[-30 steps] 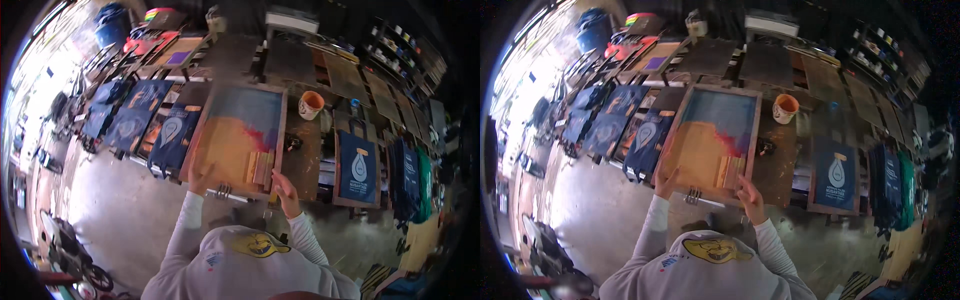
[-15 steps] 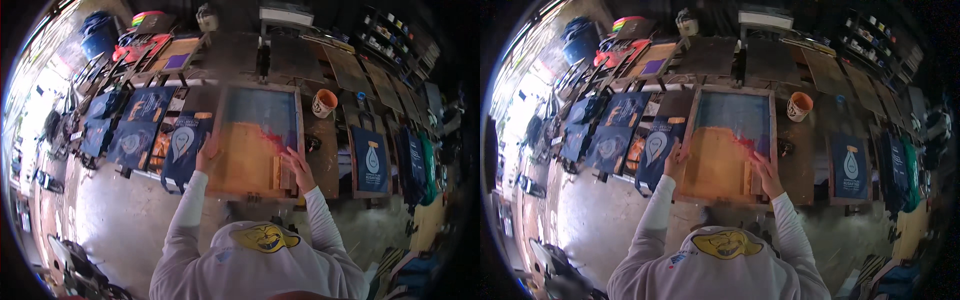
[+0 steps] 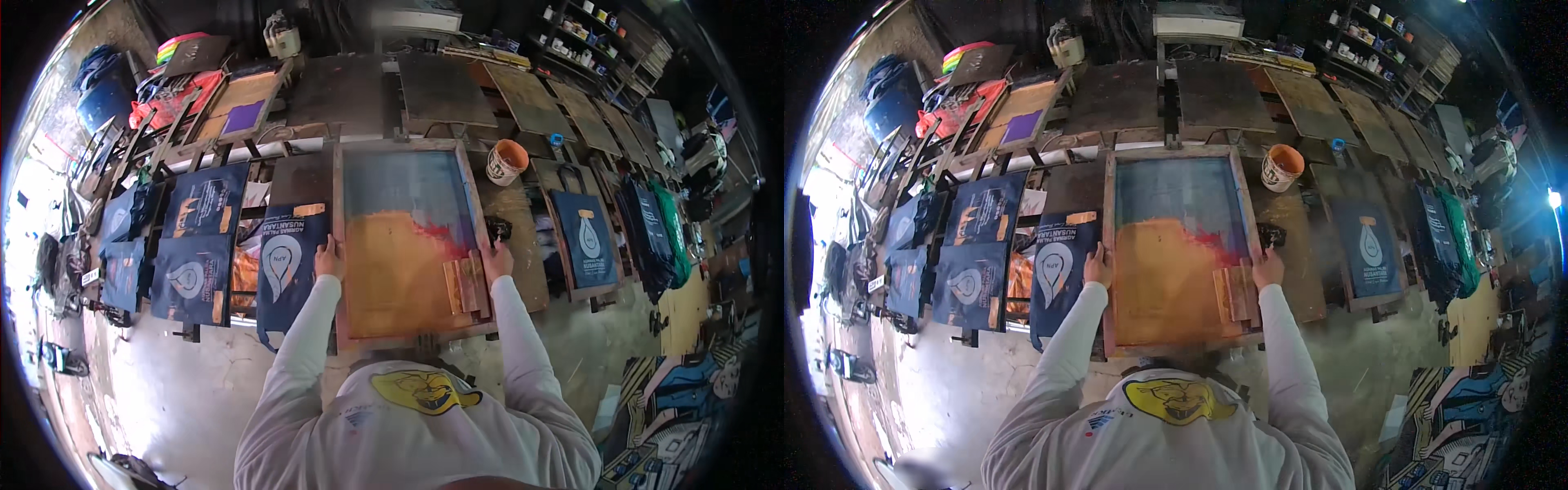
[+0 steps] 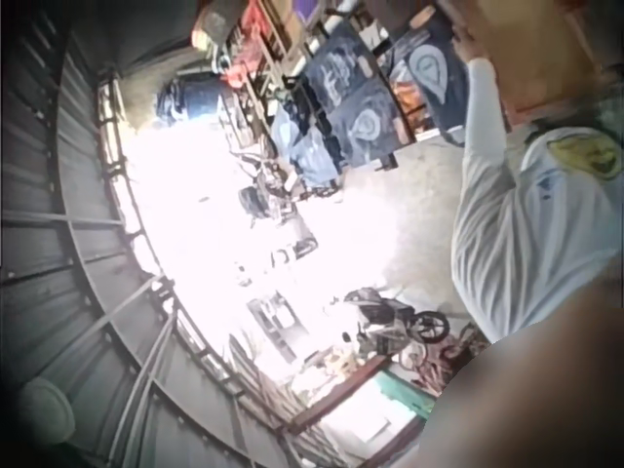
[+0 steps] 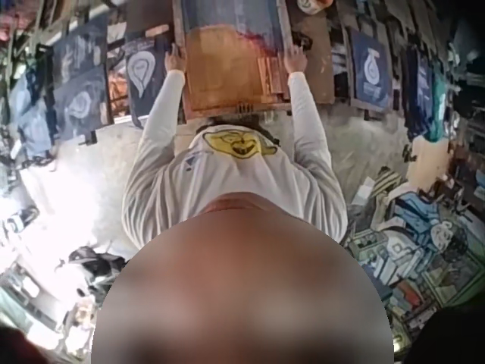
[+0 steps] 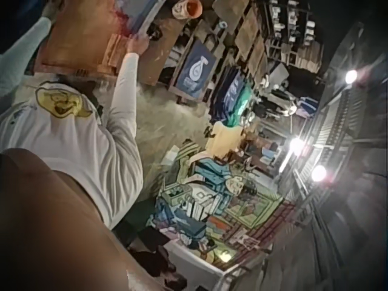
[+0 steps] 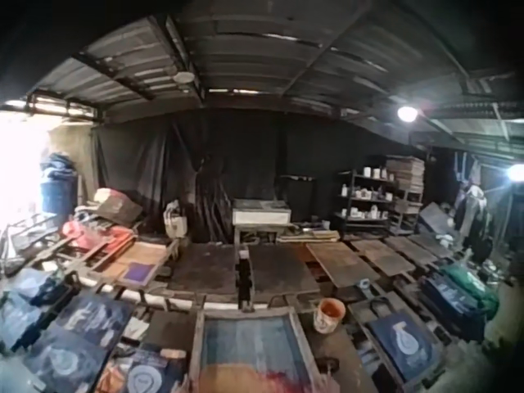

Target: Screen printing a design onto tote bags using a manual press setup and ink squeegee.

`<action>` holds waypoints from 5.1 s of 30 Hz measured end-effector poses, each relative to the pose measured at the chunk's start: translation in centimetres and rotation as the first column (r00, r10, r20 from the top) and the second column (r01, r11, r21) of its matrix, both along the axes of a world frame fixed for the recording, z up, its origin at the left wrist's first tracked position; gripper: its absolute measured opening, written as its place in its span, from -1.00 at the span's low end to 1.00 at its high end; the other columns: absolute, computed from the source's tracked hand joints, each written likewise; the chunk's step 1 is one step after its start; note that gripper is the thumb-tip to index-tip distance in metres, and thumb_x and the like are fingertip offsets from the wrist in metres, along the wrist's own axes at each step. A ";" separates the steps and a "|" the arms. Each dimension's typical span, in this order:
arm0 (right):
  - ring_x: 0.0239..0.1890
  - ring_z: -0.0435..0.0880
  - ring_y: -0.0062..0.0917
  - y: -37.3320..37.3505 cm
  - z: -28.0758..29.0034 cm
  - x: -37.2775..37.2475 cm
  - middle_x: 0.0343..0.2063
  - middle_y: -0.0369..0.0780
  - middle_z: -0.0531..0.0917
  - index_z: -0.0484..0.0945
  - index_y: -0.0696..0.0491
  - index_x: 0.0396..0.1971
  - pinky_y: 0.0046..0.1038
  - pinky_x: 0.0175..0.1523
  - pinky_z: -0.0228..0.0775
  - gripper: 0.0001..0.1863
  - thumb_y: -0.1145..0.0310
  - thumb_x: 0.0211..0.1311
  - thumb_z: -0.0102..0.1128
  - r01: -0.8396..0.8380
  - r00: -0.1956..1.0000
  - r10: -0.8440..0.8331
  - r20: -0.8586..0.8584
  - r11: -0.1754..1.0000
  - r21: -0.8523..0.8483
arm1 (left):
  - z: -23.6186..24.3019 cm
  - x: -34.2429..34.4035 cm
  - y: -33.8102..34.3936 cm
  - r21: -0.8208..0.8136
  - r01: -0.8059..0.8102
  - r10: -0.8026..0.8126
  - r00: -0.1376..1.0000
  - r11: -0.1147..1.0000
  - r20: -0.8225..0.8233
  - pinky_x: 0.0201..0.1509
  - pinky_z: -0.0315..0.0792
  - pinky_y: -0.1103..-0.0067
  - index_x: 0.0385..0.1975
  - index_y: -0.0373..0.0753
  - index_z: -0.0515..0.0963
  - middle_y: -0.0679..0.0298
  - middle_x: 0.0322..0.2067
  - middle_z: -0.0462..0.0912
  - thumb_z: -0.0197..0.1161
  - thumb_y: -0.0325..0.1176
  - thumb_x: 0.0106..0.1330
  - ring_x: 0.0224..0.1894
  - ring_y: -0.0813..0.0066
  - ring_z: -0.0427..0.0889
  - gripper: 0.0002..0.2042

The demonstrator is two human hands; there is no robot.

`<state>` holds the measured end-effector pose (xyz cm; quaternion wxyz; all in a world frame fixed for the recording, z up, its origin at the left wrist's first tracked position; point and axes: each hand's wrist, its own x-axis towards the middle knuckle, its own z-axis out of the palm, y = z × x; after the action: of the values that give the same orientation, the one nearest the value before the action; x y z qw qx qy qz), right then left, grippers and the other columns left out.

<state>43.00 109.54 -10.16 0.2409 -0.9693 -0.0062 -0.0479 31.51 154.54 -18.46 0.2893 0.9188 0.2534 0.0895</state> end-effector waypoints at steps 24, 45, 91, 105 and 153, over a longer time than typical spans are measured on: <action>0.14 0.61 0.13 -4.4 -6.3 4.3 0.01 0.32 0.61 0.71 0.28 -0.16 0.00 0.21 0.44 -0.15 -0.32 0.45 -0.19 -0.067 0.913 0.029 -0.406 0.995 -0.080 | 0.0 1.4 3.9 -0.131 0.331 -0.344 0.935 0.934 -0.091 0.28 0.46 0.19 0.34 -0.31 0.34 -0.20 0.18 0.47 0.30 0.10 0.36 0.21 -0.21 0.53 -0.28; 0.26 0.56 0.09 1.0 5.7 -0.8 0.11 0.28 0.61 0.60 0.36 0.12 -0.15 0.33 0.37 0.14 -0.59 0.24 -0.19 0.394 0.885 -0.283 -0.370 0.878 0.271 | 0.3 1.1 3.7 -0.044 0.226 -0.219 0.967 0.973 0.129 0.12 0.48 0.23 -0.02 -0.41 0.56 -0.11 -0.07 0.61 0.31 -0.30 0.36 -0.04 -0.08 0.58 -0.68; 0.16 0.60 -0.52 -69.0 15.9 -39.6 0.18 -0.29 0.58 0.48 0.03 0.31 -0.40 0.22 0.52 -0.38 -0.13 0.50 0.15 0.225 0.248 -0.944 -0.218 -0.162 0.961 | 22.4 16.0 -96.1 -0.728 0.657 -0.751 0.378 -0.194 0.541 0.52 0.21 0.48 0.51 -0.36 0.19 0.04 0.47 0.32 0.18 -0.42 0.53 0.49 0.29 0.31 -0.41; 0.07 0.69 -0.50 -81.8 20.1 -23.1 0.11 -0.24 0.65 0.53 0.15 0.22 -0.39 0.15 0.56 -0.39 -0.08 0.47 0.20 0.293 0.377 -0.900 -0.217 -0.106 0.950 | 23.6 30.9 -105.9 -0.564 0.808 -0.681 0.317 -0.170 0.660 0.56 0.09 0.51 0.52 -0.35 0.18 0.05 0.51 0.26 0.16 -0.43 0.52 0.54 0.33 0.20 -0.40; -0.28 0.56 -0.49 -73.3 7.1 27.5 -0.32 -0.20 0.66 0.67 0.30 -0.35 -0.40 -0.12 0.42 -0.24 -0.30 0.19 0.38 0.367 0.929 -0.143 -0.342 0.466 0.805 | 13.4 26.4 -73.9 -0.524 0.065 0.287 0.776 0.849 0.562 0.38 0.37 0.50 0.39 -0.42 0.38 0.01 0.31 0.55 0.37 -0.30 0.36 0.31 0.33 0.55 -0.37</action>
<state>70.48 36.21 -3.07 0.6773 -0.7097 0.1915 0.0302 57.88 80.67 -5.11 0.5852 0.7076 0.2143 0.3331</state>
